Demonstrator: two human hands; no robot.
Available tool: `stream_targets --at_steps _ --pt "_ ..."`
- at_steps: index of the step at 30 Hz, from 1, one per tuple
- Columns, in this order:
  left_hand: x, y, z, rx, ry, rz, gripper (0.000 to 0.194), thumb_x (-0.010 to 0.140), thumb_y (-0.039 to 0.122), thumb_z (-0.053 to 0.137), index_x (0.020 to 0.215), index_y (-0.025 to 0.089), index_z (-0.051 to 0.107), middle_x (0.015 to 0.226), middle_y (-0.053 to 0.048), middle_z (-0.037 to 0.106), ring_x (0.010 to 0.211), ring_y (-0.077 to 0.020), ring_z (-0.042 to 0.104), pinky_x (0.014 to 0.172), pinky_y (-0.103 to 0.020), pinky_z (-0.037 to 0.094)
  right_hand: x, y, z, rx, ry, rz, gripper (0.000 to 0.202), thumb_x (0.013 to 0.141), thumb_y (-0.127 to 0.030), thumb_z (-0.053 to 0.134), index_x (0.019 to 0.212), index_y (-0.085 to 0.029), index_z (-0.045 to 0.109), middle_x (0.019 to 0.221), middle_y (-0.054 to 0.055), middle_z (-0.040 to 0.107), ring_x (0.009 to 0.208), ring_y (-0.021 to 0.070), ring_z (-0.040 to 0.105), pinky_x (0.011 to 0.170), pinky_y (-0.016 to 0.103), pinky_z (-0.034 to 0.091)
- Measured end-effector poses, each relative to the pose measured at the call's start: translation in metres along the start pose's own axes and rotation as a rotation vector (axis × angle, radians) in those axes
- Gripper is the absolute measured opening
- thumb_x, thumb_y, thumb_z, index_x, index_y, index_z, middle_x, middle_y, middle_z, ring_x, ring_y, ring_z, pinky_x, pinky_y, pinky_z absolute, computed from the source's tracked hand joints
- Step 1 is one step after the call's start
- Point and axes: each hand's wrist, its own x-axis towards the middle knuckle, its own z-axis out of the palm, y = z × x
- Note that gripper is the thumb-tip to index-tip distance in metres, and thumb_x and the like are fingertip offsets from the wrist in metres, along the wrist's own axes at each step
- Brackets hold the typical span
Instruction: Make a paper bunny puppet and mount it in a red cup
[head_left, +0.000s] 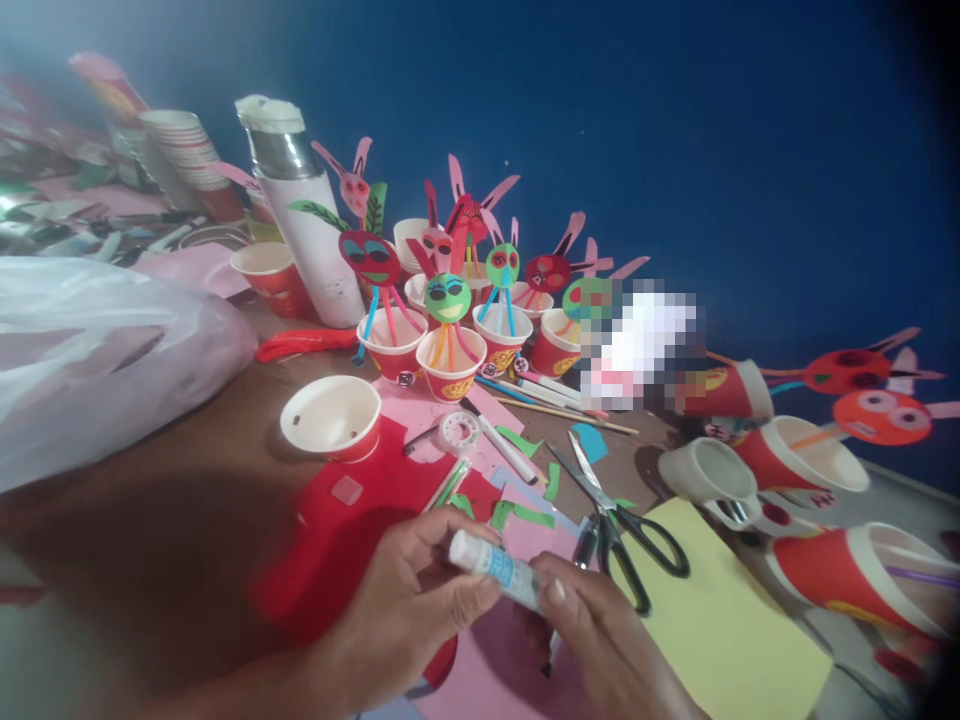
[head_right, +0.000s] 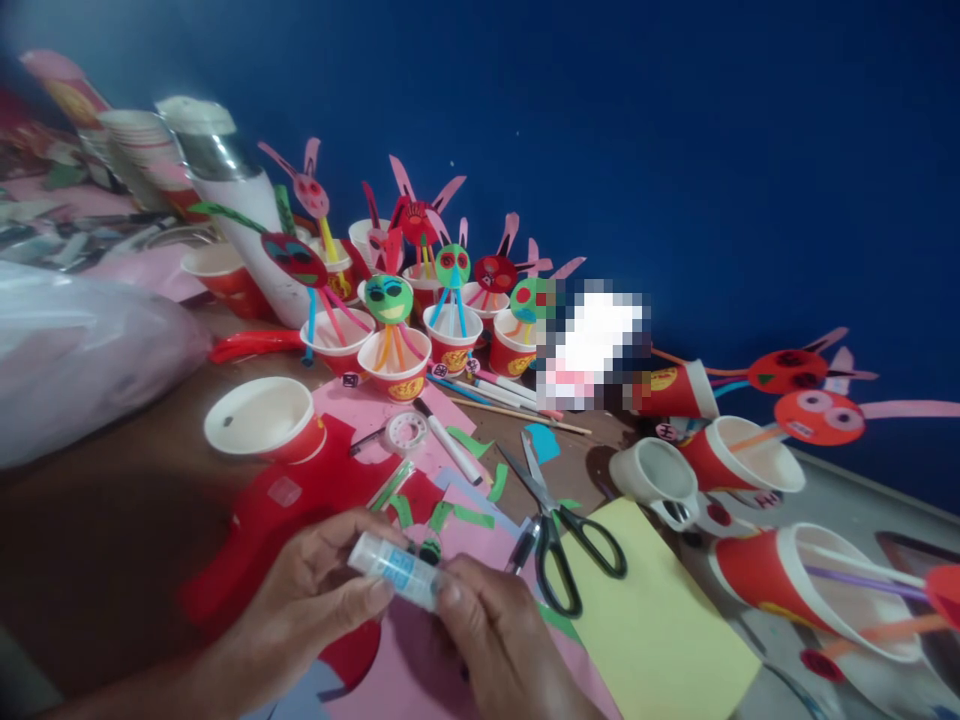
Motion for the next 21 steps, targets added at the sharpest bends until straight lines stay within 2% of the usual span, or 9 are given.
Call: stream_targets --at_steps 4,6,9,11,12,14,17,19,21 --pt "0.002 0.000 -0.001 -0.001 -0.010 0.016 0.025 0.067 0.031 0.073 0.080 0.014 0.060 0.064 0.003 0.053 0.056 -0.0061 0.042 0.052 -0.015 0.034 0.008 0.003 -0.002 -0.258 0.163 -0.345 0.011 0.083 -0.028 0.054 0.090 -0.019 0.056 0.081 0.004 0.060 0.074 0.0171 0.054 0.067 0.028 0.042" --pt "0.002 -0.001 -0.002 -0.010 -0.020 0.010 0.025 0.068 0.031 0.073 0.081 0.014 0.060 0.064 0.003 0.052 0.056 -0.0058 0.043 0.052 -0.015 0.034 0.006 0.001 -0.002 -0.197 0.144 -0.282 0.017 0.082 -0.035 0.055 0.088 -0.020 0.054 0.077 0.003 0.058 0.070 0.0167 0.054 0.062 0.026 0.042" --pt "0.002 -0.003 -0.002 -0.015 -0.022 -0.001 0.026 0.068 0.031 0.073 0.082 0.014 0.060 0.068 0.002 0.054 0.060 -0.0071 0.046 0.055 -0.016 0.037 0.001 -0.006 0.000 0.042 0.028 0.050 0.036 0.087 -0.052 0.038 0.089 -0.019 0.054 0.067 0.001 0.056 0.058 0.0141 0.051 0.052 0.024 0.040" --pt "0.001 -0.002 -0.002 -0.007 -0.019 -0.005 0.026 0.067 0.031 0.073 0.083 0.014 0.060 0.069 0.001 0.055 0.061 -0.0078 0.047 0.056 -0.016 0.038 -0.001 -0.009 0.001 0.141 -0.004 0.173 0.042 0.091 -0.051 0.029 0.084 -0.018 0.054 0.063 0.001 0.055 0.058 0.0136 0.052 0.053 0.023 0.040" --pt "0.001 -0.002 -0.001 0.002 -0.020 -0.003 0.026 0.067 0.031 0.073 0.083 0.014 0.060 0.069 0.001 0.055 0.061 -0.0076 0.047 0.056 -0.016 0.038 0.000 -0.008 0.001 0.132 -0.021 0.156 0.042 0.092 -0.049 0.029 0.080 -0.017 0.054 0.062 0.001 0.055 0.058 0.0133 0.052 0.054 0.023 0.040" --pt "0.000 -0.001 -0.001 0.019 -0.019 0.002 0.025 0.068 0.030 0.073 0.082 0.014 0.060 0.066 0.003 0.053 0.059 -0.0065 0.045 0.054 -0.016 0.036 0.003 -0.005 -0.001 0.003 -0.021 -0.022 0.033 0.090 -0.043 0.038 0.078 -0.018 0.055 0.064 0.002 0.055 0.060 0.0140 0.052 0.056 0.024 0.040" --pt "0.001 -0.001 -0.002 0.021 -0.024 0.006 0.024 0.070 0.031 0.071 0.082 0.014 0.060 0.064 0.004 0.051 0.057 -0.0058 0.043 0.053 -0.015 0.036 0.006 0.001 -0.003 -0.232 0.170 -0.311 0.013 0.083 -0.030 0.054 0.092 -0.021 0.056 0.081 0.005 0.061 0.075 0.0182 0.056 0.066 0.027 0.044" --pt "0.001 -0.003 -0.004 0.015 -0.031 0.006 0.023 0.072 0.032 0.070 0.082 0.015 0.059 0.065 0.003 0.052 0.058 -0.0065 0.045 0.055 -0.016 0.037 0.007 0.003 -0.004 -0.207 0.176 -0.289 0.018 0.081 -0.034 0.057 0.093 -0.021 0.054 0.082 0.004 0.061 0.074 0.0182 0.056 0.065 0.027 0.045" --pt "0.001 -0.005 -0.005 0.023 -0.041 0.011 0.021 0.073 0.031 0.069 0.084 0.015 0.059 0.067 0.003 0.053 0.060 -0.0070 0.047 0.056 -0.017 0.039 0.005 0.001 -0.004 -0.100 0.047 -0.163 0.026 0.084 -0.045 0.049 0.090 -0.020 0.054 0.073 0.002 0.060 0.062 0.0153 0.054 0.055 0.024 0.044"
